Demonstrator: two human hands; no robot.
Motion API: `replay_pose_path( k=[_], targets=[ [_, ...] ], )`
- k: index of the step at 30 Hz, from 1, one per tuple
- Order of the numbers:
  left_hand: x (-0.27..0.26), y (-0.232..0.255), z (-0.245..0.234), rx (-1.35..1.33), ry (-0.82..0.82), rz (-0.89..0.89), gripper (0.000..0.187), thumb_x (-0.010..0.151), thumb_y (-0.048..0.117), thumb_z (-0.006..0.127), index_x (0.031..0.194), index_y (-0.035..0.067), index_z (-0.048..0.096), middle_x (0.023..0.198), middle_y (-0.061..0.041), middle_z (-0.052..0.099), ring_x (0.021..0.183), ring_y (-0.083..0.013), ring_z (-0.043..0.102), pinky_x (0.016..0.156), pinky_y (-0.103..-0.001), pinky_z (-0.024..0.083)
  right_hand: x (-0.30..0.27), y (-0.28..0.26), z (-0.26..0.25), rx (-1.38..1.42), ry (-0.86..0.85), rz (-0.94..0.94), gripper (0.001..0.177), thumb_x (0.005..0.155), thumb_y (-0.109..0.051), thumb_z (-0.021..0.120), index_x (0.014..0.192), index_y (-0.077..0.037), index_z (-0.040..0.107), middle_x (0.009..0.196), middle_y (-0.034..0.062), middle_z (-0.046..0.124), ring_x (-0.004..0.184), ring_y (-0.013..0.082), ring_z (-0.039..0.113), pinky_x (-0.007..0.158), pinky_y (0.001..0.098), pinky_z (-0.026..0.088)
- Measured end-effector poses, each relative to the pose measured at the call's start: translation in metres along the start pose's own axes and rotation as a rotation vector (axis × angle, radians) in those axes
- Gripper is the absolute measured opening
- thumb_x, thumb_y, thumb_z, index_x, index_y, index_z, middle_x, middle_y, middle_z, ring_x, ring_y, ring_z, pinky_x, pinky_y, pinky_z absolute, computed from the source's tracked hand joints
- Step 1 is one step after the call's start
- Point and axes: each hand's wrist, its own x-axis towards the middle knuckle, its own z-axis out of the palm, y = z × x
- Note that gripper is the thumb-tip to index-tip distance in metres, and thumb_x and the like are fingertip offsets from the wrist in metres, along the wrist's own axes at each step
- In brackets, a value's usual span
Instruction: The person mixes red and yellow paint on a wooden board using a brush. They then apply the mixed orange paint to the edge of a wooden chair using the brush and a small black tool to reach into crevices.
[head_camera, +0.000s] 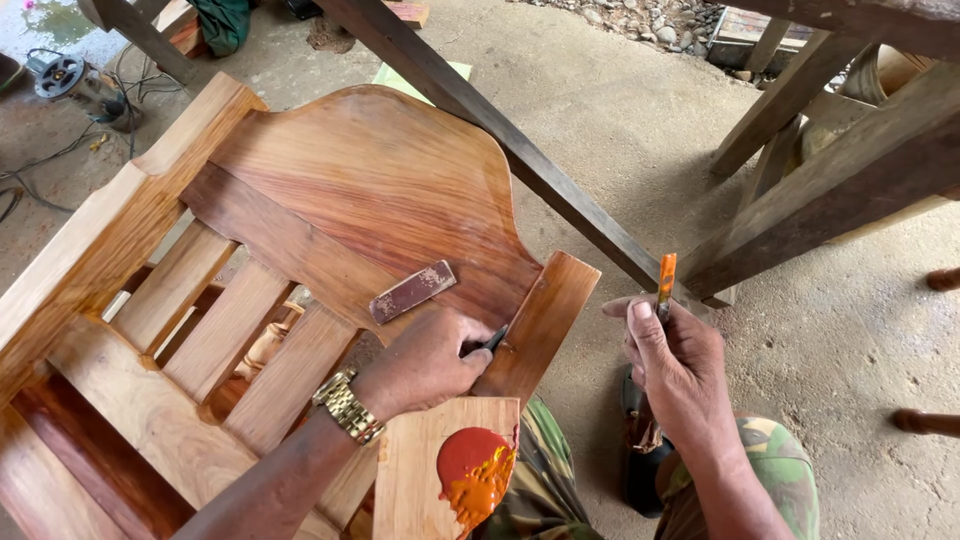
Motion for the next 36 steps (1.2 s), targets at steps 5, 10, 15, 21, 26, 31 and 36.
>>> replay_pose_path(
  k=[5, 10, 15, 21, 26, 31, 36],
  targets=[
    [-0.004, 0.0, 0.0, -0.035, -0.02, -0.079, 0.022, 0.089, 0.018, 0.065, 0.097, 0.003, 0.078, 0.066, -0.019, 0.069, 0.049, -0.0216, 0.062, 0.053, -0.039, 0.049, -0.003, -0.004, 0.0, 0.054, 0.006, -0.044, 0.041, 0.105, -0.032, 0.052, 0.113, 0.004, 0.07, 0.072, -0.0041, 0.046, 0.058, 0.0038, 0.04, 0.045, 0.0215, 0.033],
    [0.0, -0.013, 0.013, -0.095, 0.076, -0.076, 0.022, 0.087, 0.016, 0.068, 0.104, 0.005, 0.077, 0.072, -0.021, 0.071, 0.056, -0.025, 0.068, 0.057, -0.039, 0.052, -0.006, -0.005, 0.0, 0.118, -0.014, -0.055, 0.045, 0.107, -0.033, 0.048, 0.115, 0.006, 0.068, 0.075, -0.0029, 0.046, 0.058, 0.0039, 0.04, 0.046, 0.0205, 0.033],
    [0.0, -0.005, 0.014, -0.118, 0.207, 0.034, 0.018, 0.081, 0.008, 0.068, 0.094, 0.002, 0.078, 0.08, -0.018, 0.075, 0.068, -0.0268, 0.075, 0.066, -0.038, 0.057, -0.006, -0.005, -0.002, 0.13, -0.022, -0.088, 0.047, 0.107, -0.033, 0.045, 0.115, 0.008, 0.067, 0.078, -0.0017, 0.047, 0.059, 0.0035, 0.041, 0.046, 0.0199, 0.034],
    [0.0, 0.005, 0.01, 0.063, 0.301, -0.076, 0.008, 0.081, 0.006, 0.068, 0.079, 0.002, 0.073, 0.076, -0.019, 0.073, 0.07, -0.0309, 0.075, 0.07, -0.041, 0.058, -0.005, -0.002, -0.005, 0.163, -0.039, -0.112, 0.046, 0.108, -0.031, 0.046, 0.115, 0.009, 0.067, 0.077, -0.0013, 0.047, 0.058, 0.0037, 0.04, 0.045, 0.0199, 0.032],
    [0.001, 0.007, 0.012, 0.011, 0.282, -0.016, 0.011, 0.082, 0.007, 0.068, 0.074, 0.002, 0.073, 0.072, -0.017, 0.073, 0.065, -0.029, 0.073, 0.066, -0.04, 0.058, -0.004, -0.002, -0.003, 0.152, -0.029, -0.093, 0.046, 0.109, -0.031, 0.045, 0.113, 0.009, 0.067, 0.075, -0.001, 0.046, 0.057, 0.0038, 0.039, 0.045, 0.0203, 0.031],
    [0.007, 0.003, 0.019, 0.129, 0.398, -0.042, 0.018, 0.087, 0.009, 0.069, 0.071, 0.002, 0.069, 0.07, -0.016, 0.072, 0.062, -0.0269, 0.071, 0.064, -0.041, 0.056, -0.004, -0.002, -0.004, 0.152, -0.036, -0.097, 0.046, 0.109, -0.032, 0.045, 0.113, 0.009, 0.067, 0.075, -0.0012, 0.046, 0.056, 0.0038, 0.039, 0.044, 0.0202, 0.031],
    [0.007, 0.001, 0.022, 0.12, 0.386, -0.105, 0.02, 0.09, 0.01, 0.067, 0.071, 0.004, 0.067, 0.07, -0.013, 0.07, 0.061, -0.0238, 0.07, 0.061, -0.038, 0.059, -0.004, -0.003, -0.003, 0.16, -0.024, -0.071, 0.046, 0.108, -0.032, 0.045, 0.113, 0.009, 0.067, 0.076, -0.0011, 0.047, 0.057, 0.0036, 0.04, 0.044, 0.02, 0.031]
  ],
)
